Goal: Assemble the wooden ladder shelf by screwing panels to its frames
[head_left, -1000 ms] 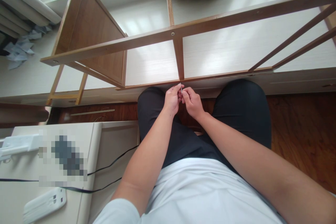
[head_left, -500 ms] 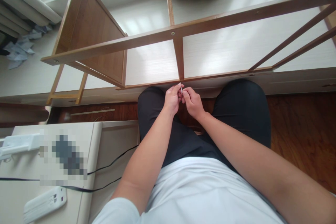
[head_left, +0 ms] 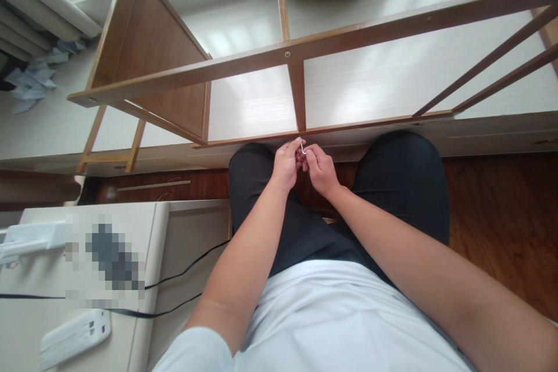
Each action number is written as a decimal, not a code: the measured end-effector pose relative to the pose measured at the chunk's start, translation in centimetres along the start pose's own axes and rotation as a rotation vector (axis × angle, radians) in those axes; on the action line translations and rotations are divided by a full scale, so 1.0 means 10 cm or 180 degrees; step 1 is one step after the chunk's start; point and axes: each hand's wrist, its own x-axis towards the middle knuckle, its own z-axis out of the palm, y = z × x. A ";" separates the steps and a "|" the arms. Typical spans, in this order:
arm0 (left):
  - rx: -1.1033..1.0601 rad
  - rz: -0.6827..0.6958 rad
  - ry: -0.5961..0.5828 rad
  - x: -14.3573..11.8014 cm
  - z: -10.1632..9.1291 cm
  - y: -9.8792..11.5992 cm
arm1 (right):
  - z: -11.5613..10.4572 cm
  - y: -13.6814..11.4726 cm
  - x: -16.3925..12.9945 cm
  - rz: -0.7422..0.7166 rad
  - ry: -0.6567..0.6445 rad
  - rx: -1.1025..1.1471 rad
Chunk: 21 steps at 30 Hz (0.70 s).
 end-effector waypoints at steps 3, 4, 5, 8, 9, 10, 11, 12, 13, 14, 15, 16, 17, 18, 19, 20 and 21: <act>-0.0010 -0.0007 0.0010 0.00 0.00 0.00 | 0.01 0.01 -0.01 0.0046 0.0010 0.0030; -0.0006 -0.0012 0.0015 0.01 0.00 0.00 | 0.01 0.02 -0.01 0.0050 0.0012 0.0042; 0.0001 -0.0014 0.0019 0.01 0.00 0.00 | 0.02 0.02 -0.01 0.0045 0.0018 0.0061; 0.0030 -0.0010 0.0006 0.01 0.00 -0.01 | 0.02 0.04 0.00 0.0025 0.0044 0.0118; 0.0038 -0.0006 0.0001 0.01 0.00 -0.01 | 0.02 0.05 0.00 0.0027 0.0050 0.0117; 0.0042 -0.0003 -0.0001 0.01 -0.01 -0.01 | 0.03 0.06 0.00 0.0032 0.0054 0.0112; 0.0042 0.0003 -0.0002 0.01 -0.01 -0.01 | 0.03 0.06 0.00 0.0044 0.0056 0.0108; 0.0040 0.0011 -0.0006 0.01 -0.01 -0.01 | 0.03 0.07 -0.01 0.0061 0.0055 0.0112; 0.0037 0.0021 -0.0010 0.02 -0.01 -0.01 | 0.03 0.07 -0.01 0.0081 0.0056 0.0124; 0.0033 0.0032 -0.0014 0.02 -0.01 -0.01 | 0.04 0.07 -0.01 0.0100 0.0056 0.0140; 0.0032 0.0039 -0.0018 0.02 -0.01 -0.01 | 0.04 0.08 -0.01 0.0116 0.0057 0.0156; 0.0035 0.0042 -0.0021 0.02 -0.02 -0.01 | 0.04 0.08 -0.01 0.0128 0.0058 0.0170; 0.0040 0.0041 -0.0023 0.02 -0.02 -0.01 | 0.04 0.08 -0.01 0.0139 0.0058 0.0180; 0.0047 0.0036 -0.0025 0.02 -0.02 -0.01 | 0.04 0.08 -0.01 0.0148 0.0060 0.0188; 0.0052 0.0033 -0.0026 0.02 -0.02 -0.02 | 0.04 0.08 -0.01 0.0158 0.0072 0.0195; 0.0056 0.0031 -0.0027 0.02 -0.02 -0.02 | 0.04 0.08 -0.01 0.0166 0.0092 0.0206; 0.0055 0.0033 -0.0027 0.02 -0.02 -0.02 | 0.04 0.08 -0.01 0.0174 0.0117 0.0217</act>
